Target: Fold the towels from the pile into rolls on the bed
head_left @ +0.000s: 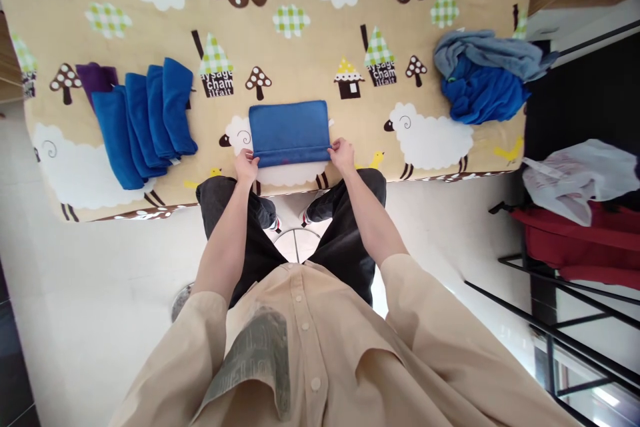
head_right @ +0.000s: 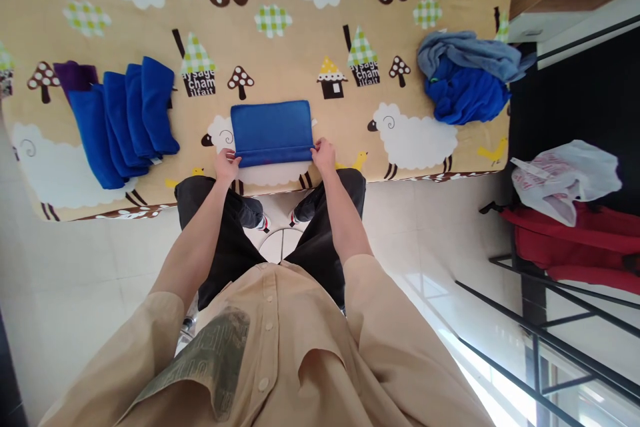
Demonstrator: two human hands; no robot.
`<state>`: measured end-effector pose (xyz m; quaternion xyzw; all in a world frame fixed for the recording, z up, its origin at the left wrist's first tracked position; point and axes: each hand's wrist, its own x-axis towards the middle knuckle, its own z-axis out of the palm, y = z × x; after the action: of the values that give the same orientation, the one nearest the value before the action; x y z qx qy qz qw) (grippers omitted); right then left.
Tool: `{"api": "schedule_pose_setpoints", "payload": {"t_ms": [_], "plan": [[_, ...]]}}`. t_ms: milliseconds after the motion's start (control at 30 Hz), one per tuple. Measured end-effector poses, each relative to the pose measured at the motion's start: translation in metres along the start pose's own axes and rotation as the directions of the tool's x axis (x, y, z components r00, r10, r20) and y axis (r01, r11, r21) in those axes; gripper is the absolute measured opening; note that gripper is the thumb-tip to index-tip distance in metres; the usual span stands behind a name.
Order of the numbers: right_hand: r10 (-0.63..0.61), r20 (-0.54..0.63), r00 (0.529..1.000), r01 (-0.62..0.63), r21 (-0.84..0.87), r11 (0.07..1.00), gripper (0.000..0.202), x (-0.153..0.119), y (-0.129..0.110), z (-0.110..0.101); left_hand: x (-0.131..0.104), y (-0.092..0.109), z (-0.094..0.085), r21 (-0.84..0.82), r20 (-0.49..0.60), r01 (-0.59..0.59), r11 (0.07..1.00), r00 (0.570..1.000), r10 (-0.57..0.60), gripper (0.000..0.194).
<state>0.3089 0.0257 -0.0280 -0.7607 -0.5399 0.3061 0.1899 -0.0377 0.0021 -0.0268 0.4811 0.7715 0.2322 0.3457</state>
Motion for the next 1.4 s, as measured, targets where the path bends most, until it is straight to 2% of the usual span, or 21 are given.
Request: {"api": "schedule_pose_setpoints", "payload": {"t_ms": [100,167,267,367,433,633,867,1000,1100,1200,1267,1400], "plan": [[-0.156,-0.017,0.988,0.155,-0.067,0.986,0.032,-0.011,-0.007,-0.010,-0.003,-0.001,-0.005,0.045,-0.044,-0.095,0.994,0.994,0.097,0.034],[-0.291,0.019,0.956,0.291,-0.159,0.944,0.039,-0.020,-0.012,-0.016,-0.006,0.000,-0.007,0.073,-0.011,-0.214,0.974,0.977,0.215,0.034],[-0.448,0.159,0.880,0.474,-0.248,0.845,0.044,-0.033,-0.017,-0.018,-0.012,0.003,-0.007,0.084,0.150,-0.417,0.905,0.903,0.402,0.031],[-0.476,0.294,0.828,0.552,-0.285,0.783,0.046,-0.041,-0.017,-0.013,-0.016,0.004,-0.004,0.118,0.311,-0.510,0.852,0.834,0.456,0.043],[-0.449,0.351,0.821,0.554,-0.306,0.774,0.053,-0.042,-0.016,-0.008,-0.016,0.004,-0.002,0.180,0.369,-0.526,0.831,0.819,0.438,0.057],[-0.398,0.376,0.837,0.526,-0.348,0.776,0.059,-0.033,-0.017,0.003,-0.020,0.008,-0.001,0.312,0.383,-0.506,0.804,0.842,0.381,0.082],[-0.354,0.316,0.880,0.451,-0.323,0.832,0.059,-0.021,-0.017,0.008,-0.019,0.016,-0.001,0.338,0.391,-0.523,0.783,0.834,0.389,0.067],[-0.343,0.252,0.905,0.404,-0.254,0.879,0.059,-0.015,-0.010,0.006,-0.015,0.018,-0.005,0.352,0.400,-0.528,0.773,0.831,0.386,0.067],[-0.344,0.207,0.916,0.384,-0.199,0.902,0.057,-0.017,-0.004,0.003,-0.019,0.017,-0.010,0.382,0.406,-0.539,0.751,0.828,0.387,0.068],[-0.315,0.211,0.925,0.354,-0.185,0.917,0.054,-0.028,-0.002,0.001,-0.028,0.015,-0.016,0.394,0.434,-0.533,0.749,0.826,0.360,0.067],[-0.271,0.217,0.938,0.312,-0.186,0.932,0.052,-0.038,-0.001,-0.001,-0.036,0.013,-0.020,0.383,0.440,-0.501,0.776,0.838,0.323,0.066],[-0.195,0.246,0.949,0.228,-0.115,0.967,0.047,-0.054,-0.002,-0.003,-0.050,0.006,-0.025,0.311,0.405,-0.363,0.878,0.887,0.224,0.061]]}}
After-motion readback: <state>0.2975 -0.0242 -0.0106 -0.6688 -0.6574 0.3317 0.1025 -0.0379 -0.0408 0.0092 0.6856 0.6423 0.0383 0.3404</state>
